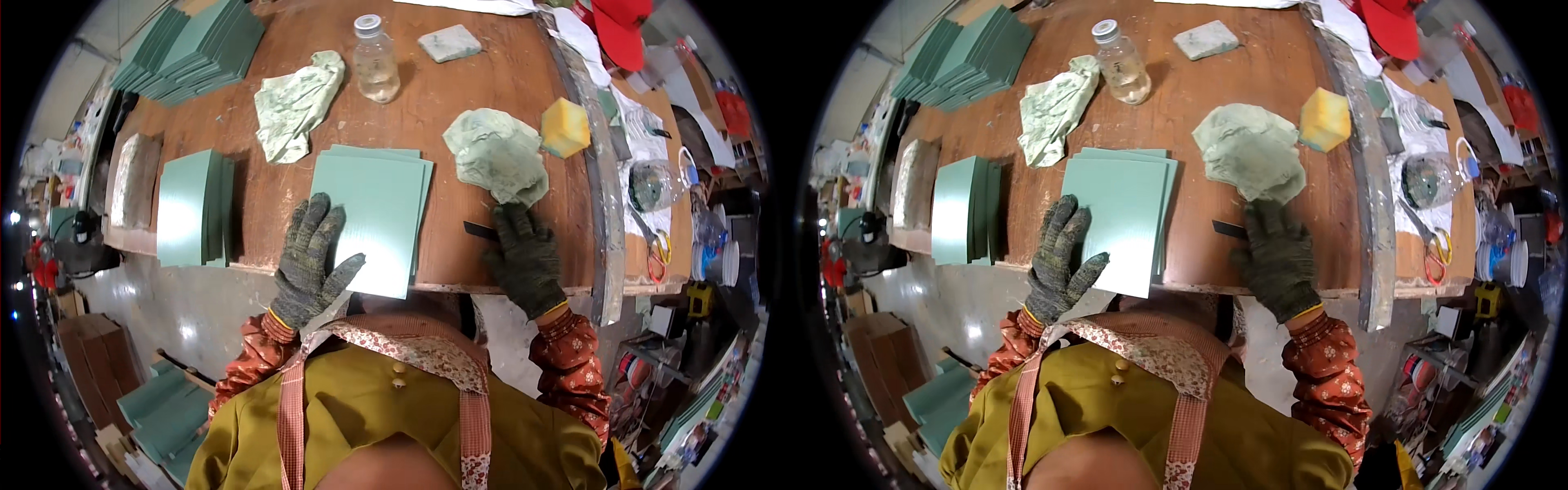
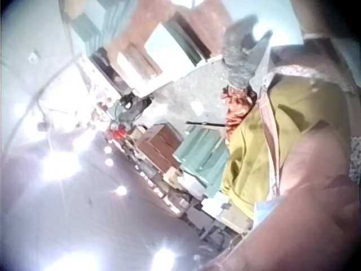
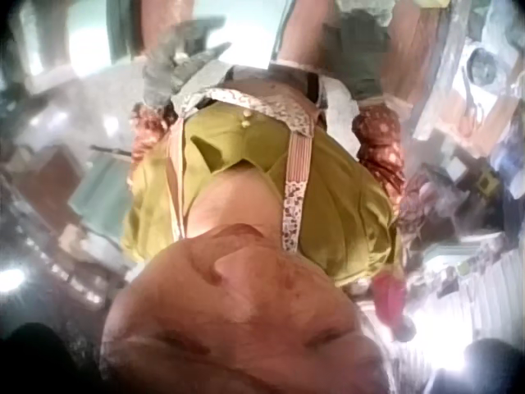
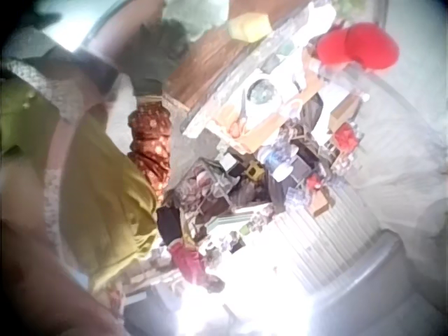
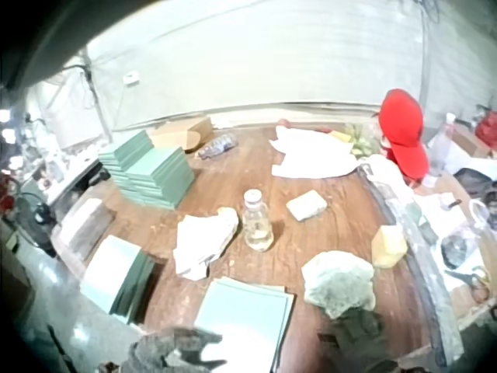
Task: The recorder is seen cleaning or wiping down small green tiles with a sponge and a cloth on a wooden workbench.
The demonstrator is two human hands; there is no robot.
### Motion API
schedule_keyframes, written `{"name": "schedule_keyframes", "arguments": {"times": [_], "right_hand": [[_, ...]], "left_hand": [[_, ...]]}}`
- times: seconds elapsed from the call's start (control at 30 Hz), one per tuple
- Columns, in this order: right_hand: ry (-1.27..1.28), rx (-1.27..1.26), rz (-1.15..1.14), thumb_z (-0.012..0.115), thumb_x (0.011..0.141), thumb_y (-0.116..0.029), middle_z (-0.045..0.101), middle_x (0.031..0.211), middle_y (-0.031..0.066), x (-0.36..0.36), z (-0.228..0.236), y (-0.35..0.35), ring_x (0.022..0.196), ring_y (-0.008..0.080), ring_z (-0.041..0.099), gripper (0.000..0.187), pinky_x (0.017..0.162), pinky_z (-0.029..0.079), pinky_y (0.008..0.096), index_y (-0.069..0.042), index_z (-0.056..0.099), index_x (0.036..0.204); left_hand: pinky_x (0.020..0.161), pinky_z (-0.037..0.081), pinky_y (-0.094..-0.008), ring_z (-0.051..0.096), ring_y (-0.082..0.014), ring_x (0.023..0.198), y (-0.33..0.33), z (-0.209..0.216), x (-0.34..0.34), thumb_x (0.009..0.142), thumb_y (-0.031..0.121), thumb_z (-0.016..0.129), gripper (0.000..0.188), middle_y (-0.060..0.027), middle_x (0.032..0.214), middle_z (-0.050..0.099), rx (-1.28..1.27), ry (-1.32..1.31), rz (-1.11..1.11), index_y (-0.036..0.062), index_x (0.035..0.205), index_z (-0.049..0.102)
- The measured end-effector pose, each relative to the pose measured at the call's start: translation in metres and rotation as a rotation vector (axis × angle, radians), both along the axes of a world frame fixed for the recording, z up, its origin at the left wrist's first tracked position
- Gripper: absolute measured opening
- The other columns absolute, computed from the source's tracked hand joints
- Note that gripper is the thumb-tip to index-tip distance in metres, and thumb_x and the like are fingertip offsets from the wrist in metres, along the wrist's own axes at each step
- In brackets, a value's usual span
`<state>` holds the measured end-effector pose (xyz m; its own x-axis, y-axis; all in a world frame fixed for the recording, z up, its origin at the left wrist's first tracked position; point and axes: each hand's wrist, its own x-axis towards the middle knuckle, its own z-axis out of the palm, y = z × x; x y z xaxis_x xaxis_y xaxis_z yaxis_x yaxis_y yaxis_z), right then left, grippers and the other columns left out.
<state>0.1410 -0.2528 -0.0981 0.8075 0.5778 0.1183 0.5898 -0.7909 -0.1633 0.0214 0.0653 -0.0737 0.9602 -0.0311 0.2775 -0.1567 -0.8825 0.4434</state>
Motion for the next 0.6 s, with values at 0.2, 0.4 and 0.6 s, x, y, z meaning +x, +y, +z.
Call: {"name": "schedule_keyframes", "arguments": {"times": [0.2, 0.4, 0.6], "right_hand": [[0.113, 0.020, 0.131, 0.072, 0.072, -0.039, 0.048, 0.126, 0.0128, -0.038, 0.003, -0.010, 0.117, 0.0343, 0.044, 0.064, 0.094, 0.037, 0.0491, -0.004, 0.056, 0.123], [-0.126, 0.065, 0.398, 0.066, 0.078, -0.028, 0.056, 0.117, 0.0107, -0.057, -0.020, -0.033, 0.108, 0.0301, 0.051, 0.047, 0.084, 0.045, 0.0470, -0.008, 0.060, 0.119], [0.021, 0.362, 0.180, 0.063, 0.082, -0.008, 0.062, 0.110, 0.0103, -0.058, -0.009, 0.000, 0.096, 0.0316, 0.058, 0.030, 0.080, 0.049, 0.0418, -0.006, 0.063, 0.112]], "left_hand": [[0.105, 0.034, -0.0508, 0.040, -0.0435, 0.126, -0.018, -0.008, 0.003, 0.081, 0.024, 0.073, 0.062, -0.0253, 0.137, 0.043, -0.036, -0.061, 0.098, 0.0010, 0.133, 0.047], [0.106, 0.031, -0.0528, 0.038, -0.0456, 0.128, -0.018, -0.009, 0.001, 0.083, 0.029, 0.070, 0.062, -0.0282, 0.138, 0.041, 0.011, -0.049, 0.117, -0.0011, 0.132, 0.047], [0.107, 0.029, -0.0547, 0.039, -0.0475, 0.126, -0.023, -0.015, 0.000, 0.083, 0.031, 0.069, 0.063, -0.0295, 0.137, 0.042, 0.064, -0.084, 0.152, -0.0018, 0.132, 0.046]]}}
